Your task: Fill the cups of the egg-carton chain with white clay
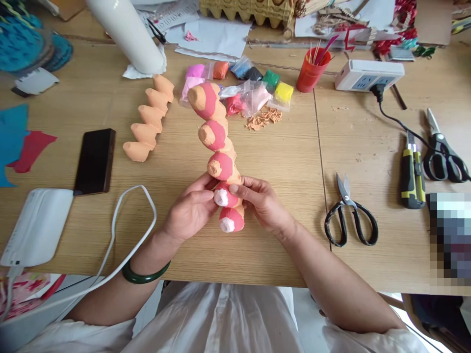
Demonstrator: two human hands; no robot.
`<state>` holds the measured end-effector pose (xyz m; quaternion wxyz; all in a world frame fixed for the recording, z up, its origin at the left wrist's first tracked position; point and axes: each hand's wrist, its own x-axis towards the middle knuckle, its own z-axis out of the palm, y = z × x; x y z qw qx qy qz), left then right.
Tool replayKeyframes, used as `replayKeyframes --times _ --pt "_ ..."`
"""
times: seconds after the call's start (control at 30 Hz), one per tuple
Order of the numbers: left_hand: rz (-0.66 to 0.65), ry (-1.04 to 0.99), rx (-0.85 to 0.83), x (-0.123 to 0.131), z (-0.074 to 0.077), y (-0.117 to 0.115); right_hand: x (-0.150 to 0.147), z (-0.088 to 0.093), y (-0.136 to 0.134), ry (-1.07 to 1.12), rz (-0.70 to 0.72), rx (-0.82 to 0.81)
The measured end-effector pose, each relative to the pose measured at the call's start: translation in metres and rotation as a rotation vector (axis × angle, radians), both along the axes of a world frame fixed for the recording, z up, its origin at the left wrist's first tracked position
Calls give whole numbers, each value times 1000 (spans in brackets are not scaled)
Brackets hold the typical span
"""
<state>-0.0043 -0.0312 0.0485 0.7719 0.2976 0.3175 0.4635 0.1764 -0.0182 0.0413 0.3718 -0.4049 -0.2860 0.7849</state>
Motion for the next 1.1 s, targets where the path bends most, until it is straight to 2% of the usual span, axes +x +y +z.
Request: replayKeyframes --times 0.17,0.43,0.73,1.1 --pt "-47 -23 26 0 -1 1 2 -1 2 60 -2 -29" --pt "-28 -2 75 1 0 0 0 -1 2 98 -7 -42" --pt "-29 100 109 -2 -6 0 0 1 0 76 -6 -48" --pt "-43 34 112 -1 -4 -1 -2 2 -1 74 -22 -71"
